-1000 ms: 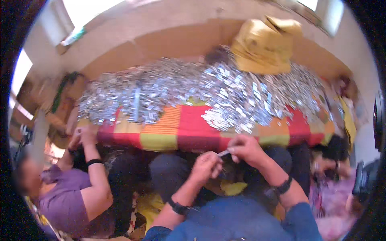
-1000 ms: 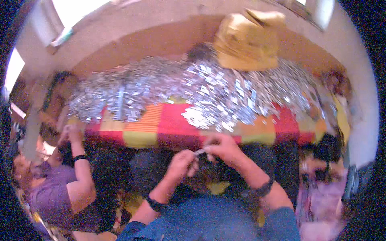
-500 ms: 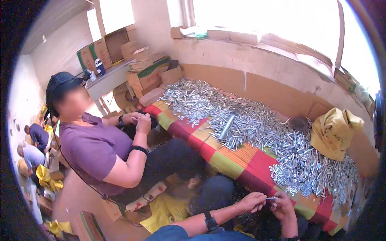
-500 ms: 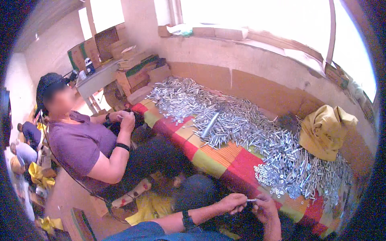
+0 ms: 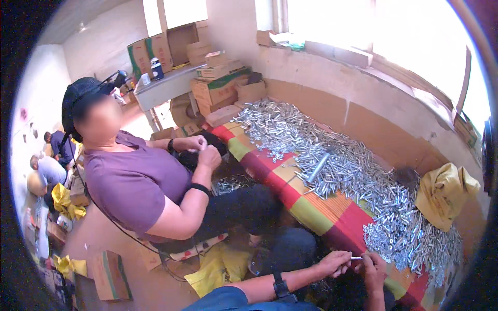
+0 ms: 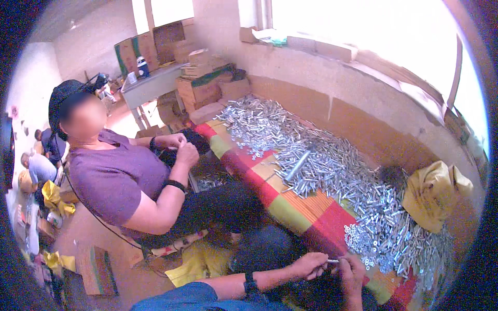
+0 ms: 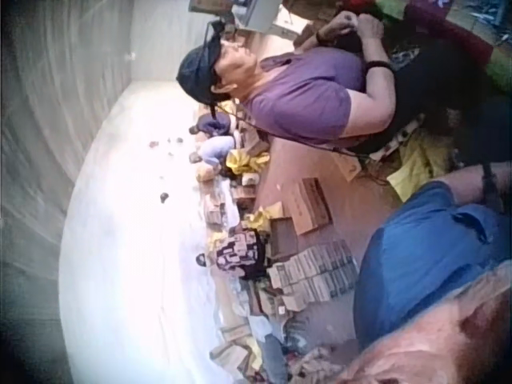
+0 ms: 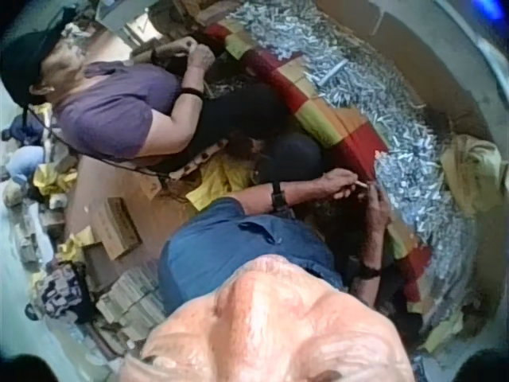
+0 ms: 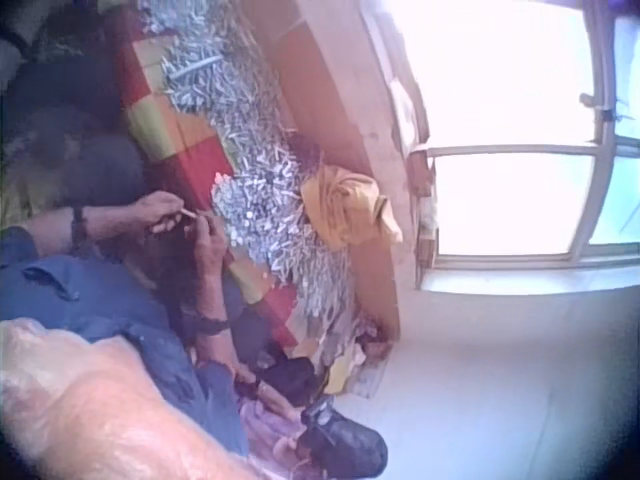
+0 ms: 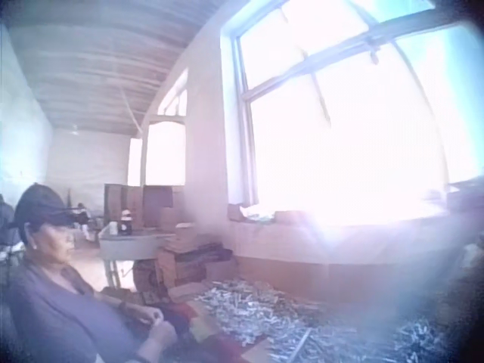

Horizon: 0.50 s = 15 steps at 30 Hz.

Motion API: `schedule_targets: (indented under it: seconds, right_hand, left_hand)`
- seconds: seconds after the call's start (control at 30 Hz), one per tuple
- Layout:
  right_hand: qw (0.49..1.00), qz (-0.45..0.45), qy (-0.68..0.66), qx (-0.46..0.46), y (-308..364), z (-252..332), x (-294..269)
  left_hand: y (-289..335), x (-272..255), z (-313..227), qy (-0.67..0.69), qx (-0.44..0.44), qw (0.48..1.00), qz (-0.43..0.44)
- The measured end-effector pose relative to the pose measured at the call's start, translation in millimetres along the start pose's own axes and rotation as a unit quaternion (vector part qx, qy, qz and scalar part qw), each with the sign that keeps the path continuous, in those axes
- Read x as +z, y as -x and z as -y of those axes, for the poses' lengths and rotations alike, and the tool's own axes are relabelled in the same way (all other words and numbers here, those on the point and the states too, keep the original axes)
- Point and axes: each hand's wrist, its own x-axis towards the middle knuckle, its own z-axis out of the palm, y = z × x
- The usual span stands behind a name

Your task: The recorder is assembling small metal bolts, washers, and nuts at a workstation with two other people.

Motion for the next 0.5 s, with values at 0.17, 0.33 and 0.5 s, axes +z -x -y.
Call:
schedule_targets:
  seconds: [0.17,0.33,0.5]
  right_hand:
    - [0.879,-0.054,0.406,-0.244,-59,-69,-49]
    - [0.855,-0.109,0.468,-0.195,-80,-98,-50]
    - [0.877,-0.109,0.415,-0.217,-77,-88,-49]
  left_hand:
    - [-7,-10,9,0.016,0.012,0.999,-0.037]
    - [-5,-11,8,0.023,0.028,0.998,-0.047]
    - [1,-17,6,0.017,0.020,0.999,-0.042]
